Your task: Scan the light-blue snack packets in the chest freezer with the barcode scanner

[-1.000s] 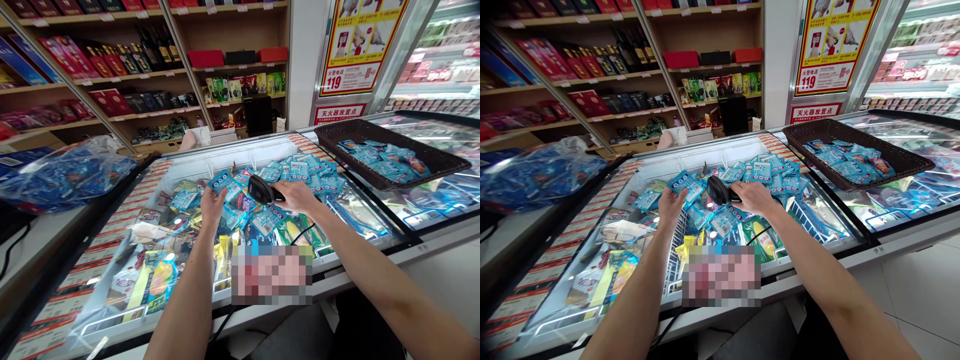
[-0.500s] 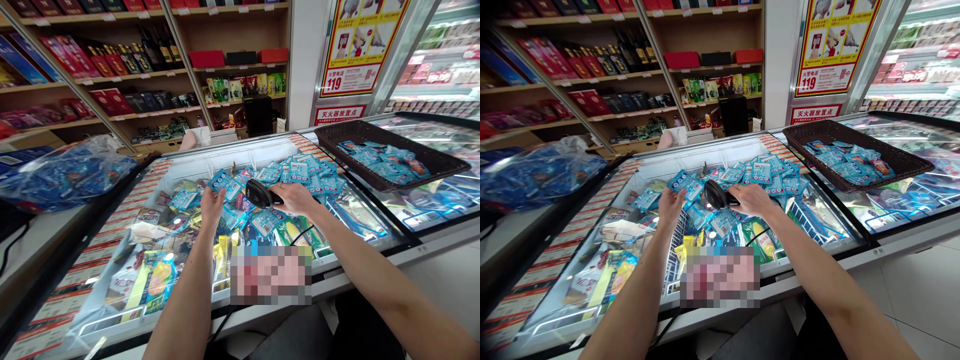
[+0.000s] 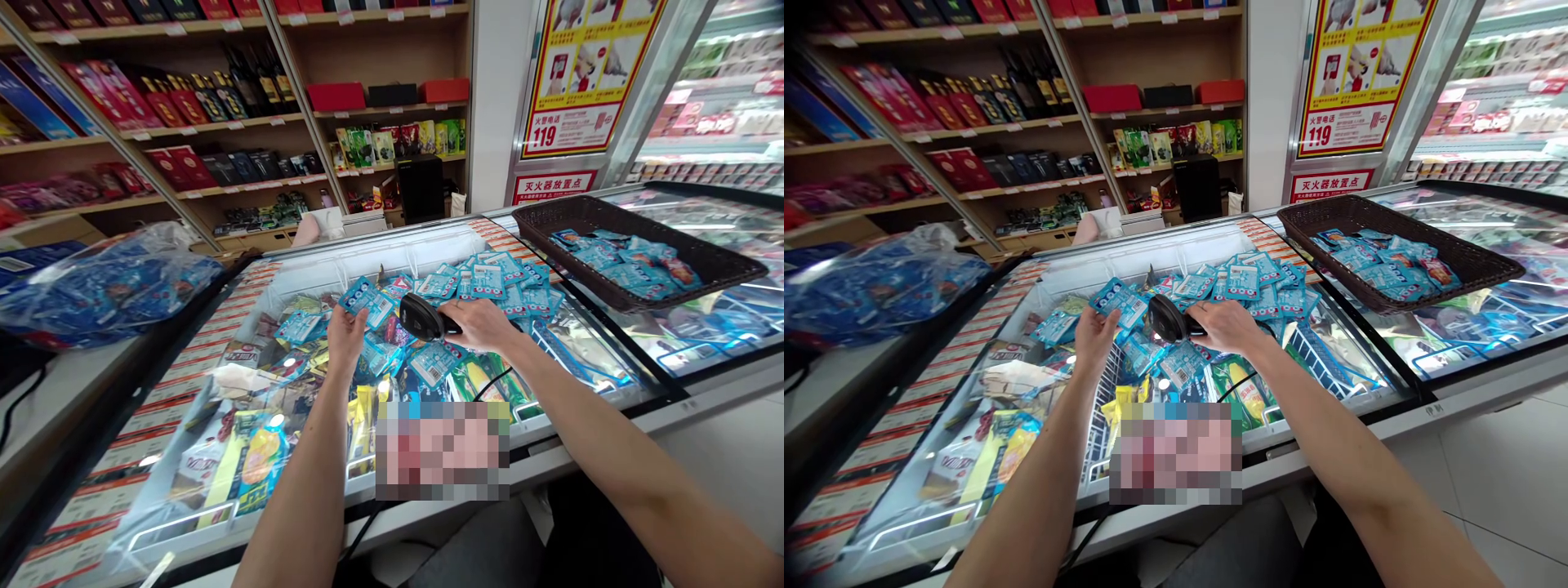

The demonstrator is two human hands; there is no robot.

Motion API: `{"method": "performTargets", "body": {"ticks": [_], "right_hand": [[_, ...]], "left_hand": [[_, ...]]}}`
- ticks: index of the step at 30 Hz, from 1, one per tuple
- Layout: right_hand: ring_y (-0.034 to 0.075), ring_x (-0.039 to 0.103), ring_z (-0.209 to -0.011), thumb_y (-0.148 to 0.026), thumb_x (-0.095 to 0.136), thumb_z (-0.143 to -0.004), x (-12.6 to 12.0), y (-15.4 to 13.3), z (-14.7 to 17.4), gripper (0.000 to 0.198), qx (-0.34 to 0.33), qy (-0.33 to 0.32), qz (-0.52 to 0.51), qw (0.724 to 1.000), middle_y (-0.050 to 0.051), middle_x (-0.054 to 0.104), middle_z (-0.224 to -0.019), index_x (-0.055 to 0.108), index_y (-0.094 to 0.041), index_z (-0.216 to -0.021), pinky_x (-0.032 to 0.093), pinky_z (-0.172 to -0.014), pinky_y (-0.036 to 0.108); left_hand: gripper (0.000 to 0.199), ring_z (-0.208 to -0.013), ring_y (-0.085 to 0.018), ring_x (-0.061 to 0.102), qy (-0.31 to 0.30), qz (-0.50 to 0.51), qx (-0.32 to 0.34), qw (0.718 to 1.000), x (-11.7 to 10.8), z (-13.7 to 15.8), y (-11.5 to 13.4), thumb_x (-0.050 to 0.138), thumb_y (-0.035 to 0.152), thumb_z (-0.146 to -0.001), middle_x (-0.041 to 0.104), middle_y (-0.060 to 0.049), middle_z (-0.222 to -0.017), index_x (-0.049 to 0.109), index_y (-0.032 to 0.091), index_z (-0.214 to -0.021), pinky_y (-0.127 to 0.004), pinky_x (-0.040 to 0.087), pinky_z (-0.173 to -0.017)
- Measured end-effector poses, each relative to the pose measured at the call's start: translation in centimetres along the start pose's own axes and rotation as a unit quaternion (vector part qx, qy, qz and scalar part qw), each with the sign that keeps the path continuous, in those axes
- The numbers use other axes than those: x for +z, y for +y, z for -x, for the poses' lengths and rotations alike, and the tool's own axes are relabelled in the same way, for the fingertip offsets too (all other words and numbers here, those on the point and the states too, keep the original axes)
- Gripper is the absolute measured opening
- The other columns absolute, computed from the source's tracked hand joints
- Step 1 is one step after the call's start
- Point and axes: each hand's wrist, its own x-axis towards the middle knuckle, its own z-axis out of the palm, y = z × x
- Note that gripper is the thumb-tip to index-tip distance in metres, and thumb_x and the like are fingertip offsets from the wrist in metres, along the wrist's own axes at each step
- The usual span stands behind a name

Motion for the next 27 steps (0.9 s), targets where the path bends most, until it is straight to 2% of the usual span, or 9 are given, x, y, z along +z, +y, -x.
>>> {"method": "performTargets", "body": {"ticks": [11,17,23,25,27], "right_hand": [[0.017,0.059,-0.082,-0.043,0.049,-0.084,0.0,0.1,0.0,0.038,-0.006,-0.004,-0.006,1.000,0.007,0.064,-0.101,0.052,-0.017,-0.112,0.033,-0.059,0.026],[0.017,0.059,-0.083,-0.042,0.048,-0.085,0.1,0.1,-0.1,0.039,-0.008,-0.005,-0.006,1.000,0.007,0.064,-0.102,0.051,-0.017,-0.114,0.033,-0.059,0.026],[0.018,0.059,-0.083,-0.043,0.048,-0.085,0.1,0.0,-0.1,0.039,-0.007,-0.007,-0.006,1.000,0.007,0.064,-0.103,0.051,-0.018,-0.115,0.033,-0.059,0.026],[0.018,0.059,-0.084,-0.043,0.048,-0.085,0.0,0.0,0.0,0.039,-0.005,-0.008,-0.007,1.000,0.007,0.064,-0.103,0.051,-0.018,-0.115,0.033,-0.060,0.027],[0.018,0.059,-0.085,-0.042,0.048,-0.085,-0.1,0.1,0.0,0.039,-0.002,-0.006,-0.008,1.000,0.007,0.064,-0.103,0.051,-0.018,-0.115,0.033,-0.060,0.027]], "left_hand": [[0.039,-0.062,-0.015,0.058,-0.009,-0.021,0.016,1.000,0.0,-0.2,-0.6,0.055,0.046,-0.075,0.057,0.000,-0.069,0.050,0.019,-0.104,-0.032,0.054,-0.058],[0.043,-0.067,-0.016,0.061,-0.022,-0.009,0.001,1.000,0.0,-0.3,-0.6,0.055,0.045,-0.076,0.061,-0.003,-0.077,0.048,0.019,-0.109,-0.031,0.054,-0.060],[0.042,-0.063,-0.015,0.059,-0.022,-0.024,0.011,0.999,0.0,-0.2,-0.3,0.054,0.046,-0.077,0.060,-0.002,-0.074,0.048,0.019,-0.109,-0.030,0.052,-0.058],[0.041,-0.063,-0.015,0.058,-0.003,-0.054,0.028,0.998,0.0,0.0,0.0,0.053,0.046,-0.077,0.059,-0.002,-0.073,0.049,0.019,-0.107,-0.030,0.051,-0.059],[0.037,-0.061,-0.016,0.057,0.053,-0.111,0.044,0.991,-0.2,0.2,0.4,0.051,0.046,-0.079,0.057,-0.002,-0.069,0.051,0.018,-0.102,-0.030,0.049,-0.060]]}}
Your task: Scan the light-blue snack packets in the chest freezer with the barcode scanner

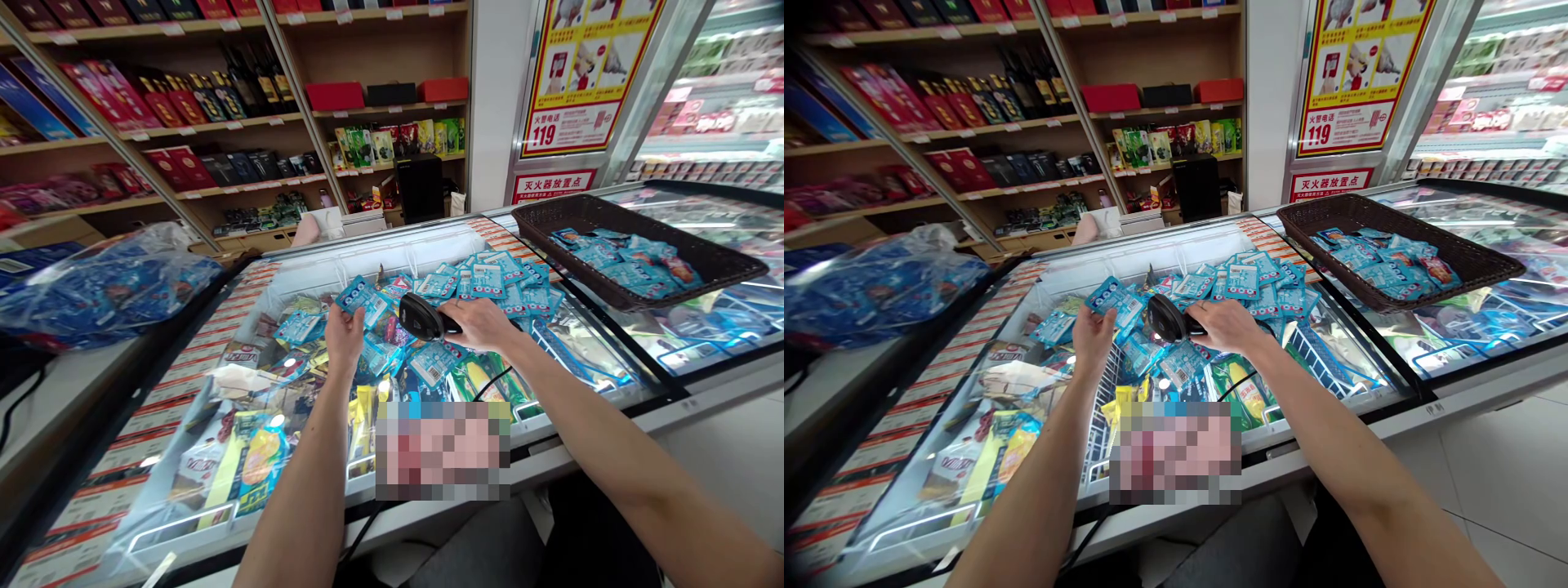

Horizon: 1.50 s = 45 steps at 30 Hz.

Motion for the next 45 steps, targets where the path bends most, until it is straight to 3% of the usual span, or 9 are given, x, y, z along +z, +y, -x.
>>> {"method": "performTargets", "body": {"ticks": [5,9,15,17,22,31,36,39,45], "right_hand": [[0.019,0.059,-0.084,-0.042,0.048,-0.084,0.0,0.2,0.1,0.037,0.017,0.020,0.008,1.000,0.006,0.064,-0.098,0.053,-0.018,-0.113,0.034,-0.062,0.028],[0.019,0.060,-0.084,-0.040,0.048,-0.084,0.1,0.5,0.1,0.036,0.021,0.029,0.014,0.999,0.006,0.064,-0.098,0.053,-0.018,-0.112,0.035,-0.061,0.028],[0.019,0.060,-0.084,-0.039,0.048,-0.084,0.2,0.6,0.1,0.036,0.023,0.035,0.015,0.999,0.006,0.065,-0.100,0.053,-0.018,-0.113,0.035,-0.061,0.028],[0.019,0.060,-0.085,-0.039,0.049,-0.083,0.1,0.6,0.1,0.036,0.023,0.035,0.015,0.999,0.006,0.065,-0.101,0.053,-0.018,-0.113,0.036,-0.061,0.028],[0.019,0.060,-0.086,-0.038,0.049,-0.083,0.2,0.5,0.2,0.036,0.024,0.030,0.016,0.999,0.006,0.065,-0.101,0.053,-0.018,-0.113,0.036,-0.062,0.028],[0.019,0.060,-0.082,-0.037,0.050,-0.082,0.1,0.7,0.2,0.035,0.032,0.034,0.027,0.999,0.005,0.064,-0.101,0.053,-0.019,-0.112,0.035,-0.058,0.028],[0.019,0.060,-0.081,-0.038,0.048,-0.083,0.1,0.7,0.2,0.034,0.052,0.031,0.031,0.998,0.005,0.065,-0.098,0.054,-0.020,-0.111,0.034,-0.058,0.028],[0.019,0.060,-0.082,-0.038,0.049,-0.083,0.0,0.7,0.2,0.034,0.064,0.026,0.027,0.997,0.006,0.065,-0.100,0.053,-0.019,-0.111,0.034,-0.060,0.028],[0.020,0.060,-0.087,-0.042,0.049,-0.084,-0.3,0.7,0.2,0.039,0.083,0.014,0.018,0.996,0.007,0.064,-0.104,0.050,-0.020,-0.116,0.037,-0.065,0.028]], "left_hand": [[0.034,-0.069,-0.022,0.058,0.157,-0.145,0.005,0.977,-0.9,0.2,-0.1,0.043,0.043,-0.083,0.057,-0.006,-0.072,0.053,0.016,-0.101,-0.038,0.047,-0.072],[0.044,-0.095,-0.029,0.057,0.168,-0.207,-0.036,0.963,-1.3,0.1,-0.6,0.041,0.039,-0.083,0.059,-0.015,-0.101,0.047,0.013,-0.118,-0.046,0.042,-0.086],[0.075,-0.125,-0.036,0.030,0.204,-0.291,-0.095,0.930,-1.5,0.7,0.9,0.055,0.039,-0.075,0.030,-0.021,-0.137,0.025,0.011,-0.139,-0.051,0.027,-0.100],[0.064,-0.128,-0.034,0.028,0.168,-0.297,-0.027,0.939,-1.4,1.0,1.7,0.054,0.041,-0.077,0.029,-0.016,-0.140,0.036,0.018,-0.134,-0.049,0.023,-0.103],[0.027,-0.107,-0.024,0.050,-0.041,-0.320,0.137,0.937,-0.5,1.3,1.9,0.041,0.037,-0.086,0.063,-0.004,-0.106,0.066,0.027,-0.091,-0.046,0.014,-0.106],[0.033,-0.096,-0.026,0.054,0.009,-0.352,0.109,0.929,-0.7,1.2,1.0,0.037,0.036,-0.086,0.066,-0.008,-0.095,0.067,0.020,-0.086,-0.050,0.013,-0.105],[0.038,-0.084,-0.022,0.058,-0.164,-0.232,0.103,0.953,0.1,1.2,3.0,0.042,0.050,-0.082,0.067,-0.007,-0.092,0.068,0.022,-0.090,-0.035,0.040,-0.079],[0.041,-0.067,-0.016,0.057,-0.275,-0.187,0.085,0.939,0.9,1.7,4.6,0.045,0.057,-0.079,0.067,-0.004,-0.083,0.068,0.024,-0.085,-0.028,0.039,-0.061],[0.047,-0.088,-0.021,0.057,-0.352,-0.178,0.138,0.908,1.8,3.2,7.2,0.055,0.064,-0.068,0.063,-0.004,-0.093,0.066,0.024,-0.088,-0.033,0.041,-0.076]]}}
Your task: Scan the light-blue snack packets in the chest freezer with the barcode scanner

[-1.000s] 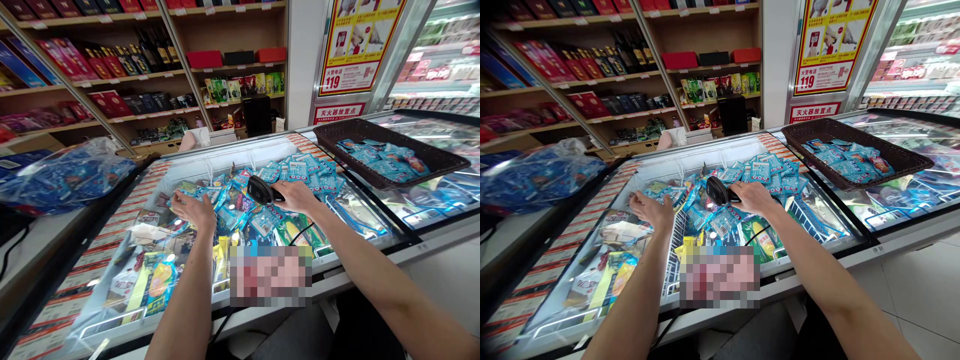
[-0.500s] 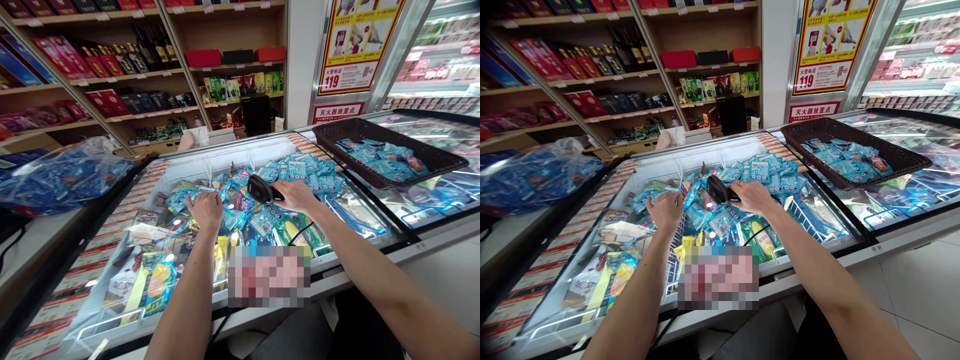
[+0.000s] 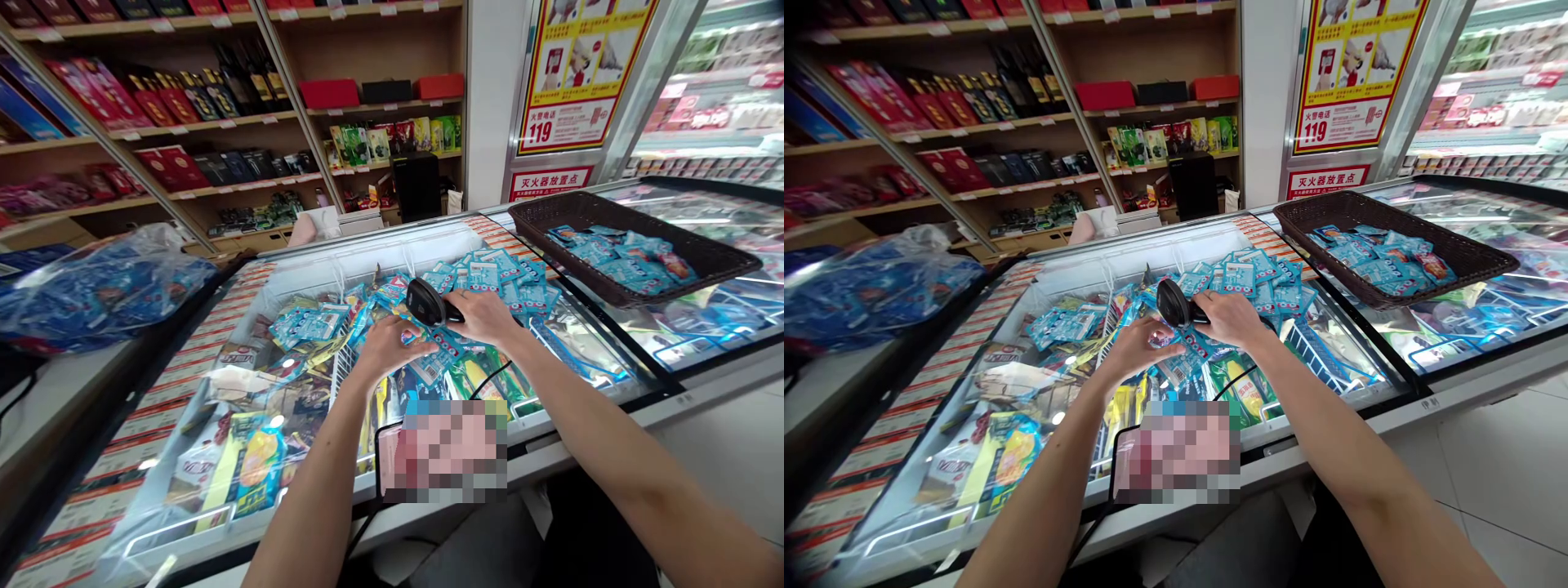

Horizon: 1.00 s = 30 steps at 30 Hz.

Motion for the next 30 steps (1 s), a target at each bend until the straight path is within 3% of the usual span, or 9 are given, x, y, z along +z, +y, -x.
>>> {"method": "performTargets", "body": {"ticks": [3,8,13,17,22,27,30], "right_hand": [[0.020,0.060,-0.087,-0.043,0.049,-0.084,0.1,0.0,0.0,0.040,0.002,-0.005,0.000,1.000,0.007,0.064,-0.105,0.050,-0.020,-0.116,0.037,-0.065,0.028],[0.020,0.060,-0.085,-0.042,0.050,-0.083,0.5,0.1,0.1,0.037,0.000,0.015,0.001,1.000,0.005,0.064,-0.101,0.052,-0.021,-0.113,0.035,-0.062,0.028],[0.020,0.060,-0.080,-0.041,0.048,-0.083,0.4,0.4,0.0,0.036,0.024,0.049,0.012,0.998,0.006,0.064,-0.100,0.052,-0.020,-0.113,0.033,-0.060,0.028],[0.020,0.059,-0.082,-0.039,0.049,-0.083,0.1,0.5,0.0,0.035,0.057,0.078,0.006,0.995,0.006,0.064,-0.102,0.052,-0.020,-0.111,0.034,-0.060,0.028],[0.019,0.060,-0.079,-0.042,0.047,-0.083,0.2,0.3,0.1,0.035,0.035,0.062,0.017,0.997,0.005,0.064,-0.099,0.052,-0.021,-0.111,0.033,-0.059,0.028],[0.019,0.059,-0.083,-0.042,0.047,-0.084,0.5,0.0,0.1,0.036,0.003,0.035,0.006,0.999,0.006,0.064,-0.100,0.052,-0.021,-0.113,0.034,-0.062,0.028],[0.019,0.059,-0.084,-0.042,0.048,-0.084,0.7,-0.1,0.1,0.038,-0.002,0.030,0.001,1.000,0.006,0.064,-0.101,0.051,-0.021,-0.115,0.035,-0.063,0.028]], "left_hand": [[0.051,-0.092,-0.024,0.055,-0.022,-0.030,0.006,0.999,0.3,0.1,1.0,0.058,0.068,-0.061,0.060,-0.004,-0.097,0.064,0.024,-0.087,-0.037,0.039,-0.080],[0.054,-0.073,-0.019,0.054,-0.056,0.018,-0.032,0.998,0.2,0.1,0.8,0.063,0.065,-0.057,0.058,-0.003,-0.086,0.056,0.021,-0.088,-0.031,0.038,-0.062],[0.050,-0.069,-0.015,0.051,0.027,0.163,-0.119,0.979,-1.0,0.4,-1.7,0.067,0.055,-0.060,0.055,-0.001,-0.079,0.052,0.020,-0.093,-0.026,0.035,-0.057],[0.047,-0.078,-0.018,0.056,0.095,0.308,-0.169,0.932,-0.8,0.1,-3.2,0.068,0.050,-0.062,0.059,-0.004,-0.084,0.054,0.020,-0.096,-0.026,0.038,-0.059],[0.042,-0.093,-0.019,0.057,0.249,0.393,-0.147,0.873,0.5,-0.6,-4.4,0.068,0.045,-0.065,0.061,-0.006,-0.098,0.056,0.019,-0.096,-0.029,0.043,-0.077],[0.041,-0.077,-0.014,0.059,0.273,0.450,-0.168,0.834,0.6,-0.6,-4.9,0.068,0.043,-0.066,0.060,-0.001,-0.086,0.049,0.021,-0.095,-0.028,0.047,-0.068],[0.043,-0.078,-0.012,0.059,0.274,0.509,-0.180,0.796,0.6,-0.6,-4.9,0.070,0.039,-0.064,0.058,0.001,-0.087,0.044,0.023,-0.094,-0.029,0.050,-0.071]]}}
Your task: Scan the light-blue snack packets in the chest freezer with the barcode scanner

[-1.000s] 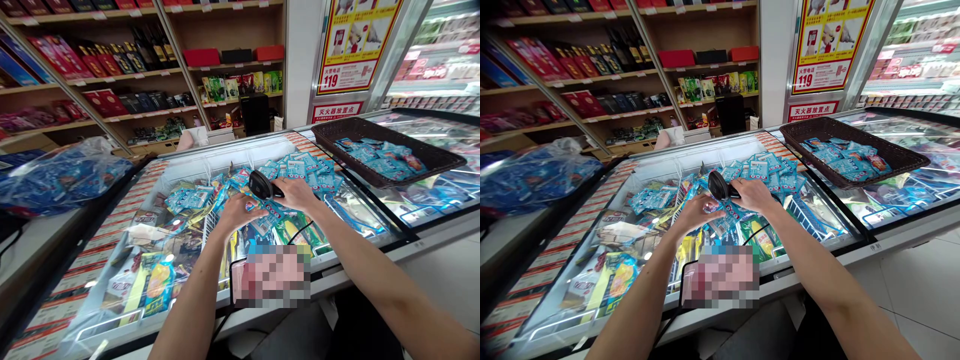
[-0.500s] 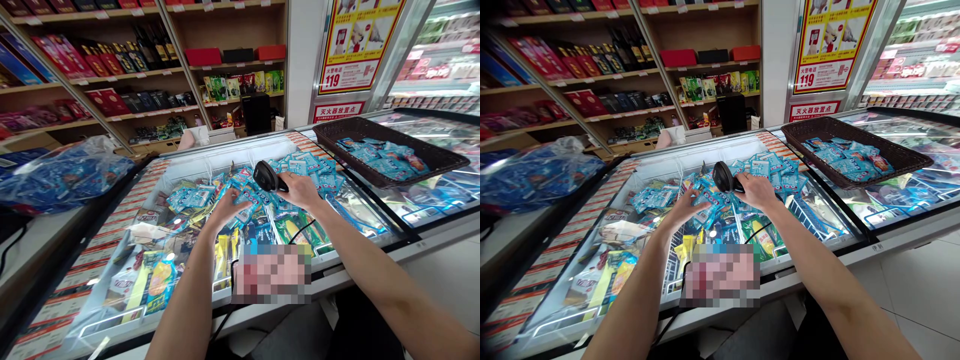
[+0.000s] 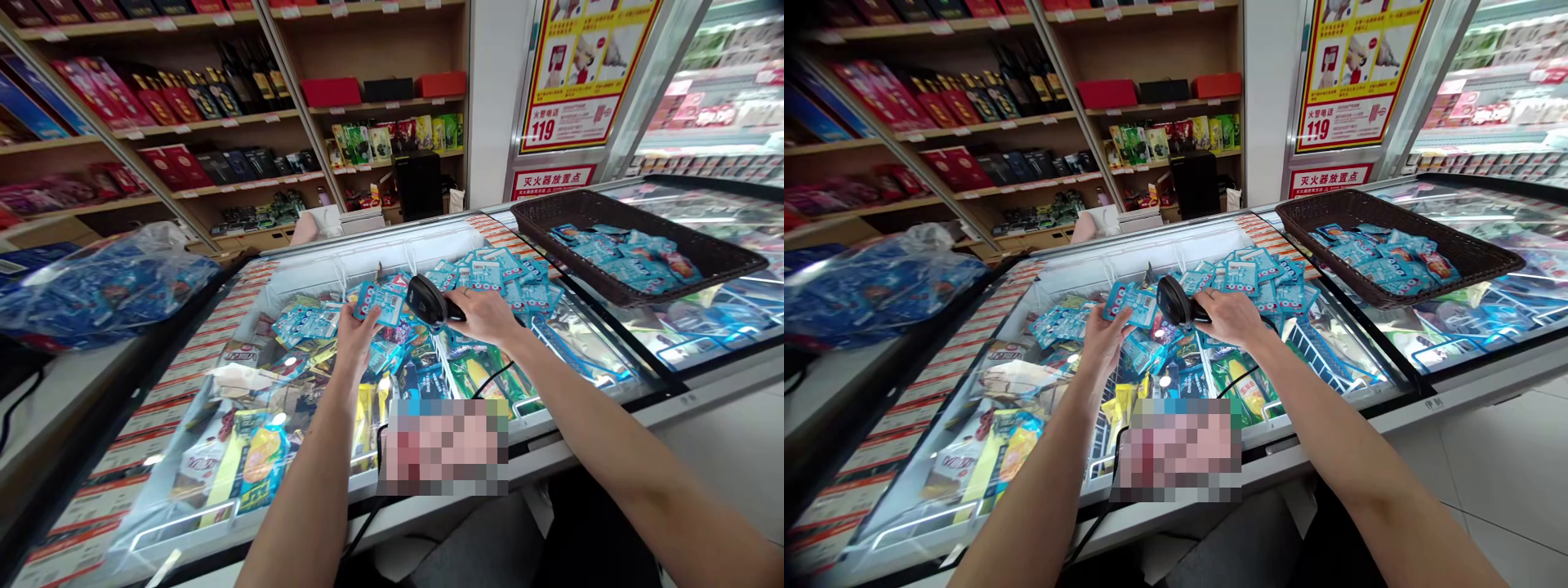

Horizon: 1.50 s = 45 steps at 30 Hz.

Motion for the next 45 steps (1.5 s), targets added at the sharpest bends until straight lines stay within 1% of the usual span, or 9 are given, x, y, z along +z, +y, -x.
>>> {"method": "performTargets", "body": {"ticks": [3,9,12,18,25,32,38,45], "right_hand": [[0.018,0.059,-0.084,-0.041,0.049,-0.084,0.0,-0.1,0.0,0.038,-0.005,-0.002,-0.001,1.000,0.005,0.064,-0.100,0.051,-0.021,-0.115,0.035,-0.061,0.027],[0.018,0.059,-0.082,-0.042,0.047,-0.084,-0.3,-0.1,0.1,0.035,-0.031,-0.014,0.000,0.999,0.005,0.064,-0.100,0.054,-0.021,-0.112,0.033,-0.058,0.027],[0.018,0.059,-0.081,-0.041,0.048,-0.084,-0.5,-0.2,0.0,0.036,-0.037,-0.022,0.000,0.999,0.006,0.064,-0.098,0.054,-0.020,-0.112,0.033,-0.059,0.027],[0.018,0.058,-0.081,-0.042,0.049,-0.084,-0.6,-0.3,-0.1,0.037,-0.048,-0.032,-0.001,0.998,0.006,0.064,-0.096,0.054,-0.019,-0.112,0.033,-0.060,0.027],[0.018,0.059,-0.082,-0.040,0.050,-0.083,-0.6,-0.3,-0.1,0.035,-0.060,-0.035,-0.001,0.998,0.005,0.064,-0.097,0.054,-0.018,-0.110,0.034,-0.060,0.027],[0.018,0.058,-0.084,-0.040,0.050,-0.083,-0.3,-0.1,-0.1,0.037,-0.068,-0.035,-0.004,0.997,0.006,0.065,-0.097,0.053,-0.018,-0.112,0.035,-0.062,0.027],[0.017,0.058,-0.081,-0.040,0.049,-0.084,-0.3,-0.2,-0.1,0.036,-0.071,-0.033,-0.003,0.997,0.006,0.064,-0.097,0.053,-0.017,-0.111,0.034,-0.060,0.027],[0.017,0.059,-0.080,-0.042,0.050,-0.084,-0.3,-0.1,-0.1,0.036,-0.075,-0.034,-0.001,0.997,0.006,0.064,-0.098,0.054,-0.017,-0.110,0.032,-0.059,0.027]], "left_hand": [[0.045,-0.081,-0.012,0.060,-0.006,0.029,-0.002,1.000,0.1,-0.1,-0.3,0.071,0.035,-0.063,0.058,0.001,-0.090,0.041,0.024,-0.095,-0.032,0.051,-0.075],[0.043,-0.083,-0.011,0.060,-0.023,0.031,0.025,0.999,0.0,-0.2,-0.9,0.068,0.035,-0.066,0.058,0.000,-0.095,0.042,0.026,-0.099,-0.033,0.052,-0.077],[0.044,-0.084,-0.012,0.060,-0.026,0.014,0.035,0.999,-0.1,-0.2,-0.9,0.067,0.036,-0.067,0.058,-0.001,-0.098,0.044,0.026,-0.102,-0.034,0.052,-0.077],[0.044,-0.083,-0.013,0.060,-0.013,0.004,0.047,0.999,-0.1,-0.3,-1.0,0.066,0.038,-0.068,0.058,-0.002,-0.097,0.046,0.027,-0.106,-0.034,0.052,-0.077],[0.042,-0.076,-0.010,0.059,-0.018,0.001,0.045,0.999,0.0,-0.3,-1.3,0.065,0.037,-0.068,0.059,0.000,-0.093,0.046,0.027,-0.105,-0.031,0.052,-0.073],[0.042,-0.077,-0.011,0.059,-0.012,-0.025,0.047,0.999,0.0,-0.3,-1.3,0.064,0.038,-0.069,0.059,0.000,-0.093,0.046,0.026,-0.105,-0.030,0.051,-0.072],[0.041,-0.076,-0.010,0.058,-0.016,-0.004,0.047,0.999,0.0,-0.3,-1.4,0.065,0.037,-0.068,0.058,0.001,-0.092,0.047,0.027,-0.104,-0.030,0.051,-0.072],[0.041,-0.076,-0.010,0.058,-0.015,-0.013,0.049,0.999,0.1,-0.2,-1.2,0.065,0.038,-0.069,0.057,0.001,-0.091,0.046,0.026,-0.103,-0.030,0.051,-0.072]]}}
